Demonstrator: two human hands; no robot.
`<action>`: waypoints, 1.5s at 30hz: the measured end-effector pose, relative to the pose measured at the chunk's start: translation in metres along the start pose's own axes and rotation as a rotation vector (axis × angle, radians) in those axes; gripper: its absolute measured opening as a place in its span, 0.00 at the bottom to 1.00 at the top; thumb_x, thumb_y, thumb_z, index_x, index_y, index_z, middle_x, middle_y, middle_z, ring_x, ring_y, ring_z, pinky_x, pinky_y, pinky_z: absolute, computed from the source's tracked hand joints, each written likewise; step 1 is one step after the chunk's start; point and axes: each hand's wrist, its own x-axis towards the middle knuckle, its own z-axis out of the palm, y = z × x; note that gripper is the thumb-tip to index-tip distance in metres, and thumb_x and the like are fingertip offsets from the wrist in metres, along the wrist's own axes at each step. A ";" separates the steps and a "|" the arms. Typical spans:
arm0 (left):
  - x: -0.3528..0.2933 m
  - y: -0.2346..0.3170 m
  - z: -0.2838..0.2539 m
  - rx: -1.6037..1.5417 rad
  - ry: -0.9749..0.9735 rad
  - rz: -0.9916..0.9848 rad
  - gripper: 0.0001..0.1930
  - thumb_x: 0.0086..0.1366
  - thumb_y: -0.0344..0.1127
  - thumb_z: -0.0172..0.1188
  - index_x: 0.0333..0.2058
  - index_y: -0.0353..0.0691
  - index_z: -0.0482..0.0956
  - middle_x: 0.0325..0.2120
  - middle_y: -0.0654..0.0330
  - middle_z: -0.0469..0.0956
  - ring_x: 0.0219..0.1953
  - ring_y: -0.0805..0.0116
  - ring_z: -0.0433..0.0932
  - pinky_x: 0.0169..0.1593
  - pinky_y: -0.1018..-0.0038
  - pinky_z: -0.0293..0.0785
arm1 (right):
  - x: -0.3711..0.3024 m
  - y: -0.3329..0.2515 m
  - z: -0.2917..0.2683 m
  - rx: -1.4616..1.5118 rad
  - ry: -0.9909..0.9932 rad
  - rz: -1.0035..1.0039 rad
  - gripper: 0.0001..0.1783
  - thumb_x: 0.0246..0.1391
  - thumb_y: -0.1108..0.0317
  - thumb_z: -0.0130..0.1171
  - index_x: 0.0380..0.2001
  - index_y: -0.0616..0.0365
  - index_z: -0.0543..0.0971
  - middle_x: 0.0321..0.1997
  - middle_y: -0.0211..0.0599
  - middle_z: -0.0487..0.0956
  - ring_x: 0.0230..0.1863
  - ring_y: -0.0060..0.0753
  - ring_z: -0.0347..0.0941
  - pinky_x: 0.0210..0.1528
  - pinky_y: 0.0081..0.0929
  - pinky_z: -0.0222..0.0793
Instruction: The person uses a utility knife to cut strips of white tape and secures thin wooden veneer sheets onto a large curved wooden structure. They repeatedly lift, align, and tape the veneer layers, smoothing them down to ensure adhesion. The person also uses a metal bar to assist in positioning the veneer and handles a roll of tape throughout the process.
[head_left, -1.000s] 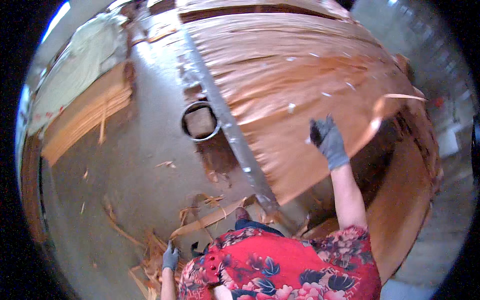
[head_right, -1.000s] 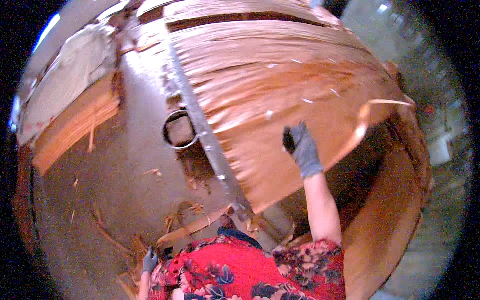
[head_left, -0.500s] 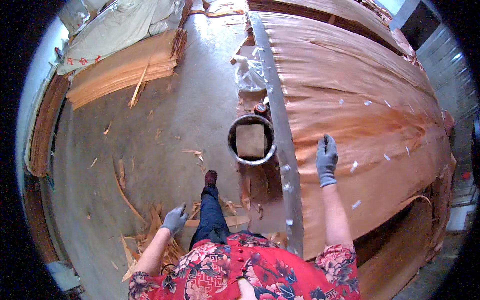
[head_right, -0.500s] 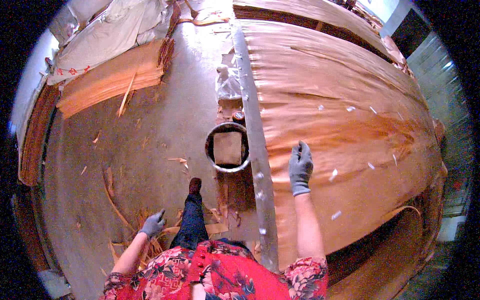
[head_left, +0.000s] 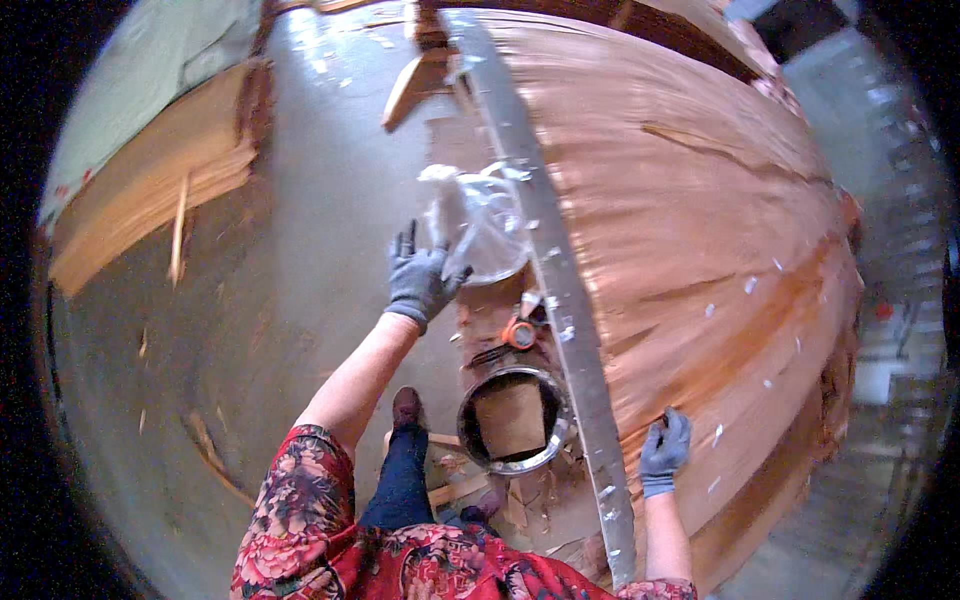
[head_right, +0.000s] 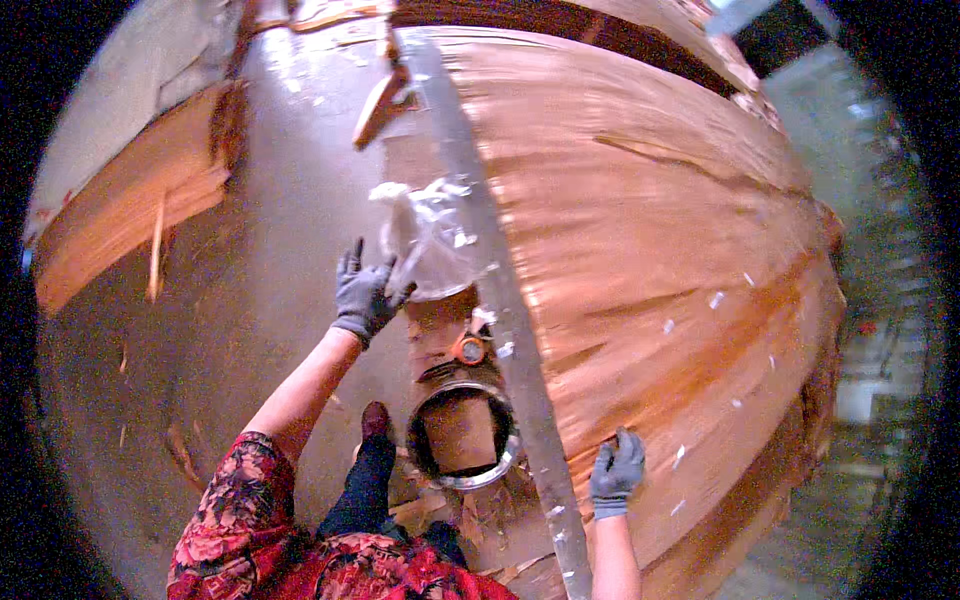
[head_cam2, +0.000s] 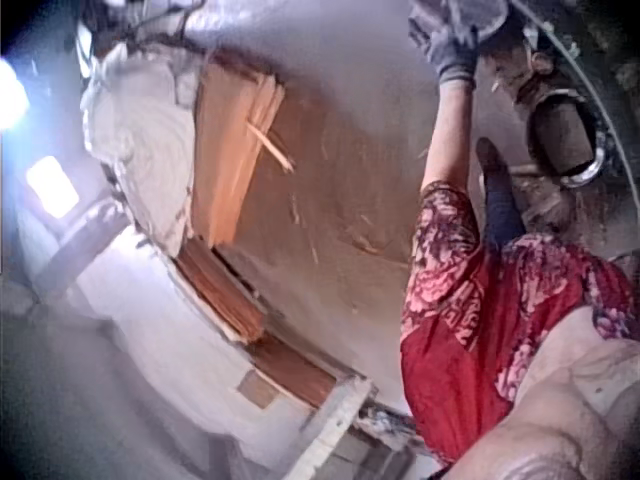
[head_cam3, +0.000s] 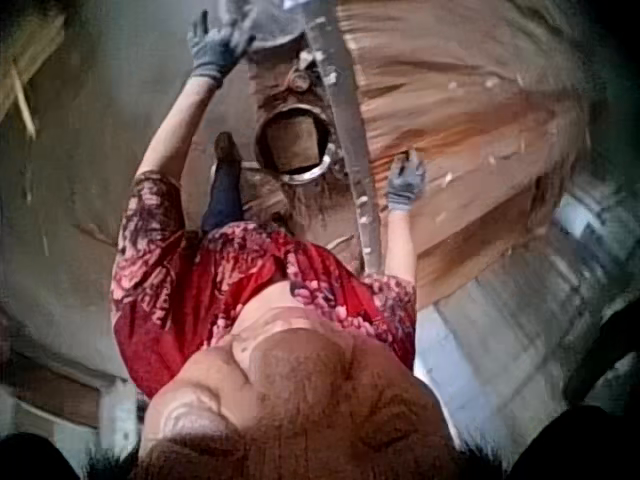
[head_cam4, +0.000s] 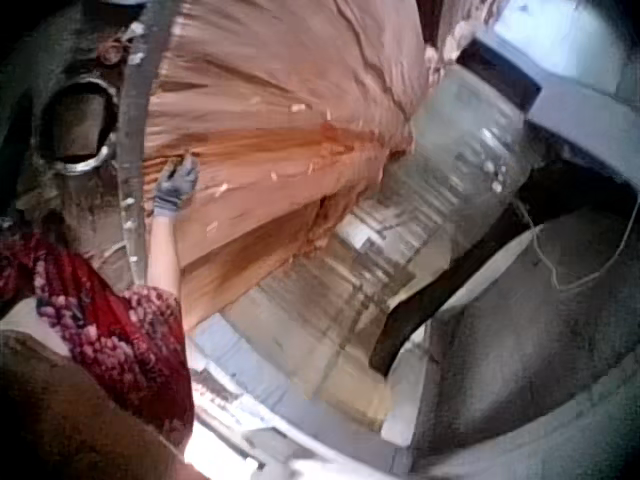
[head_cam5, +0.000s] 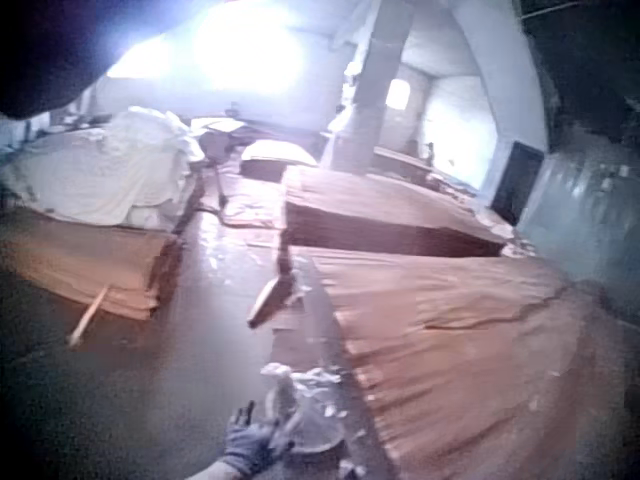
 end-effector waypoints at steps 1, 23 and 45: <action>0.012 -0.002 0.008 -0.017 0.023 0.013 0.25 0.53 0.55 0.54 0.47 0.48 0.74 0.39 0.47 0.75 0.59 0.40 0.56 0.61 0.47 0.44 | 0.002 -0.001 0.001 -0.001 -0.026 0.001 0.18 0.52 0.61 0.52 0.43 0.61 0.72 0.42 0.47 0.73 0.45 0.50 0.68 0.49 0.41 0.63; -0.154 0.085 -0.126 -1.449 -0.636 -0.313 0.13 0.60 0.32 0.53 0.40 0.32 0.78 0.37 0.60 0.78 0.40 0.73 0.73 0.48 0.76 0.66 | 0.015 -0.182 -0.049 0.992 0.049 -0.313 0.27 0.46 0.73 0.60 0.52 0.66 0.68 0.48 0.38 0.73 0.48 0.26 0.68 0.51 0.22 0.65; -0.082 0.082 -0.143 0.556 -0.995 0.664 0.26 0.62 0.58 0.45 0.40 0.42 0.78 0.33 0.53 0.80 0.36 0.50 0.78 0.41 0.58 0.71 | -0.059 -0.211 -0.015 0.516 0.138 0.292 0.36 0.54 0.52 0.52 0.59 0.61 0.55 0.44 0.49 0.74 0.43 0.47 0.72 0.47 0.42 0.65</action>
